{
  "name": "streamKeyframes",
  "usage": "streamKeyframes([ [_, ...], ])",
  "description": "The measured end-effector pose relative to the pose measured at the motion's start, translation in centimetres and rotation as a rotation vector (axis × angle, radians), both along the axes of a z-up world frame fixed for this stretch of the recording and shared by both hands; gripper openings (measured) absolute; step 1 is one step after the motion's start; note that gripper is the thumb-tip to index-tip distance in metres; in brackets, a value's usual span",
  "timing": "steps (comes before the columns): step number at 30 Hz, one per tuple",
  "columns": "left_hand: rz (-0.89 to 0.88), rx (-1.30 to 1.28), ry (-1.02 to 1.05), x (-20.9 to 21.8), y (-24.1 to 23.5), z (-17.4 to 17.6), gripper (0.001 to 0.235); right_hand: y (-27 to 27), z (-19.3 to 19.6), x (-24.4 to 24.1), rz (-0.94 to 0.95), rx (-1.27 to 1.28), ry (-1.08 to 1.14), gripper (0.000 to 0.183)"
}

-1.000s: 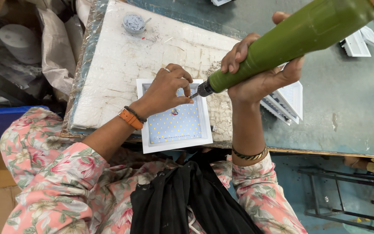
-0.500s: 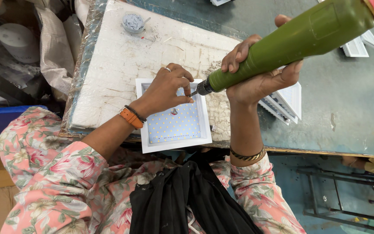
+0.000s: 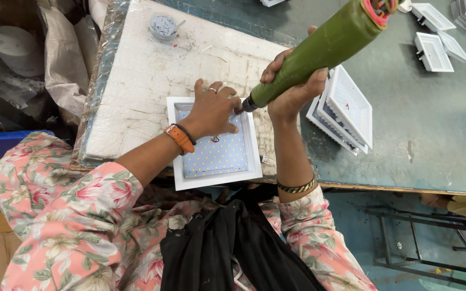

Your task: The person uses a green electric screwdriver to fasten screws into the corners of white LED light panels. They repeatedly flip the panels over to access the back, tighten the screws, and then place the finished units into a blue bin.

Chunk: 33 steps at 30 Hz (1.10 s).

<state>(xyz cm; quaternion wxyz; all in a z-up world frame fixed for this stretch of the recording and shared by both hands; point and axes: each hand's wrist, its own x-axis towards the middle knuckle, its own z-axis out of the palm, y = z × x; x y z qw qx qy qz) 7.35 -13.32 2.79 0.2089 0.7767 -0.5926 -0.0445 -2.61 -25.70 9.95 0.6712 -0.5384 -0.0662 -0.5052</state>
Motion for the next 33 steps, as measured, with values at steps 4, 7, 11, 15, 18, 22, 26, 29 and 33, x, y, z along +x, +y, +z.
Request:
streamKeyframes([
  [4,0.002,0.027,0.014,-0.1,0.2,0.2,0.045,-0.5,-0.6,0.2,0.034,0.014,0.009,0.087],
  [7,0.005,0.045,0.034,-0.1,0.3,0.2,0.047,-0.6,-0.9,0.2,0.04,-0.034,0.015,0.088],
  [11,0.006,0.009,0.02,-0.2,0.3,-0.1,0.05,-0.7,-1.2,0.5,0.048,-0.039,0.016,0.089],
  [15,0.01,0.048,0.032,-0.2,0.0,-0.4,0.052,-0.5,-1.0,0.6,0.057,-0.045,-0.005,0.087],
  [18,-0.086,-0.015,0.154,0.7,0.2,0.0,0.052,-0.3,-0.2,0.4,0.03,-0.06,-0.02,0.086],
  [22,-0.146,-0.179,0.157,3.5,2.9,1.3,0.024,-0.2,2.0,-0.6,-0.077,0.027,-0.034,0.076],
  [26,-0.043,-0.072,0.068,3.1,6.6,1.2,0.01,0.1,3.5,-2.1,0.08,0.086,-0.077,0.071],
  [29,-0.04,-0.094,-0.012,1.8,7.8,1.5,0.006,0.6,3.6,-2.1,0.163,0.068,-0.078,0.074],
  [33,-0.047,-0.138,-0.11,0.5,8.4,2.3,0.007,1.4,2.7,-1.6,0.172,0.034,-0.047,0.075],
])
